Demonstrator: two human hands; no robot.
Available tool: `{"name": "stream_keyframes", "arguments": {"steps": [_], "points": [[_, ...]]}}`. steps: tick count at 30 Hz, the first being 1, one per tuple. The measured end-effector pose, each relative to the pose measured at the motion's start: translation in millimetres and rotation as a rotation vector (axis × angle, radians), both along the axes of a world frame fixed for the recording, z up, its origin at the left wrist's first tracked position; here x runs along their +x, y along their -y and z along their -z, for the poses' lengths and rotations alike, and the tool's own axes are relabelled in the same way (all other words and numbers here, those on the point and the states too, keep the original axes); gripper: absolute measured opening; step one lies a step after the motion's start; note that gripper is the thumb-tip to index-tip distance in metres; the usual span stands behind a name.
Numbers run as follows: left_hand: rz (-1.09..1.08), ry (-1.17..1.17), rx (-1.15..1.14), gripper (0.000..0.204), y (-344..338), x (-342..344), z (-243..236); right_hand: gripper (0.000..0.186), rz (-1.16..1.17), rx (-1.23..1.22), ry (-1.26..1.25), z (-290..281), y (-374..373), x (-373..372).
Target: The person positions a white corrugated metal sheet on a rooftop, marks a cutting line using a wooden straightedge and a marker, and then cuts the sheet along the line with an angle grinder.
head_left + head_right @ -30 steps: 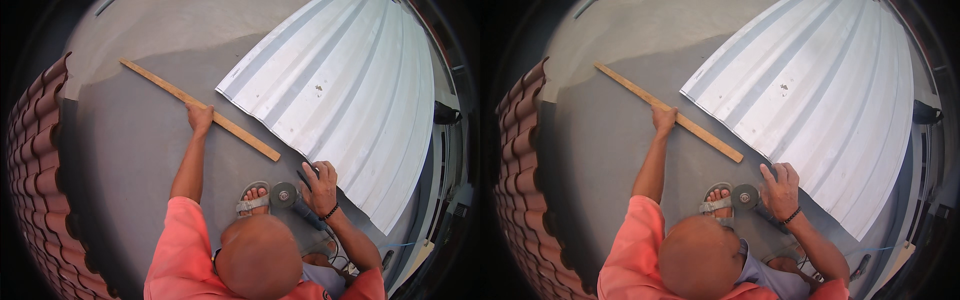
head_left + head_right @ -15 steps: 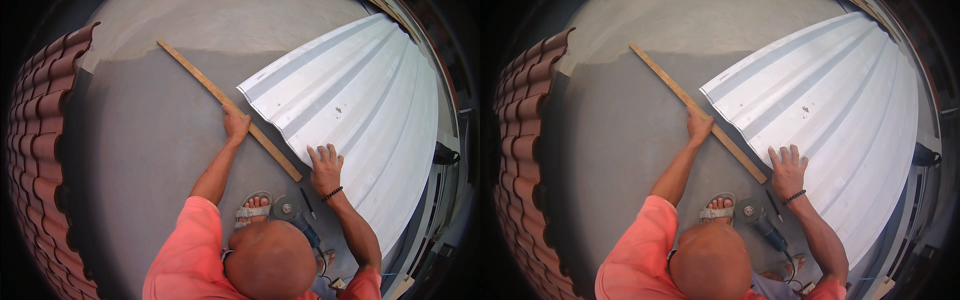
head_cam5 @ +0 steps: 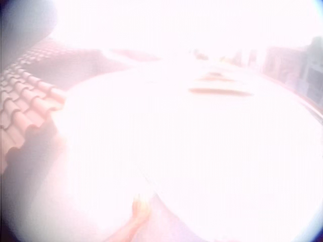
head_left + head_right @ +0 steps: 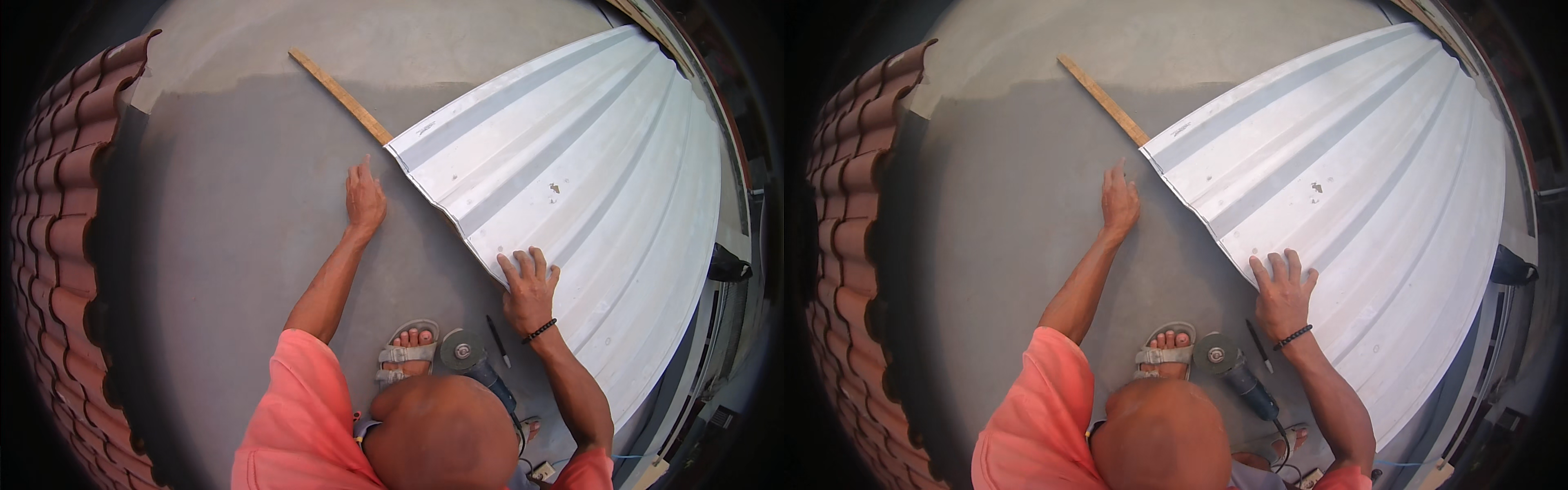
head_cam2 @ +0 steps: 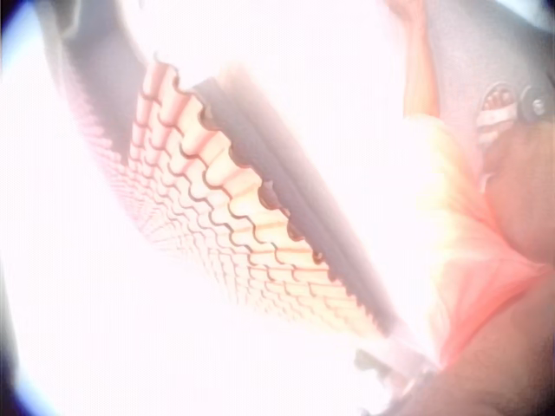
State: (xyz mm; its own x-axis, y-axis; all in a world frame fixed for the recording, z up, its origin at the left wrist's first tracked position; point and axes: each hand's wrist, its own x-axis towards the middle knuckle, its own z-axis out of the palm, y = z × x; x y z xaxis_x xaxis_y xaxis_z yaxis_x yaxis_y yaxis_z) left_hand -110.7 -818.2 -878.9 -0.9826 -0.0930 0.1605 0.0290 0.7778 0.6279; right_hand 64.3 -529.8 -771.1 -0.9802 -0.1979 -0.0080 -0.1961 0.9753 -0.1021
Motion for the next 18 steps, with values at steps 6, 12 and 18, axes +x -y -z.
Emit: {"name": "stream_keyframes", "arguments": {"steps": [6, 12, 18], "points": [[0.505, -0.252, -0.806, 0.055, 61, -128, -17, 0.055, -0.012, -0.01, 0.003, -2, 2, -1], [0.854, 0.0, -1.13, 0.027, 51, -175, -31, 0.054, 0.005, -0.019, 0.03, -2, 1, -2], [0.883, -0.17, -0.781, 0.013, 18, -164, -35, 0.053, 0.028, -0.009, 0.082, -13, 3, -4]]}}
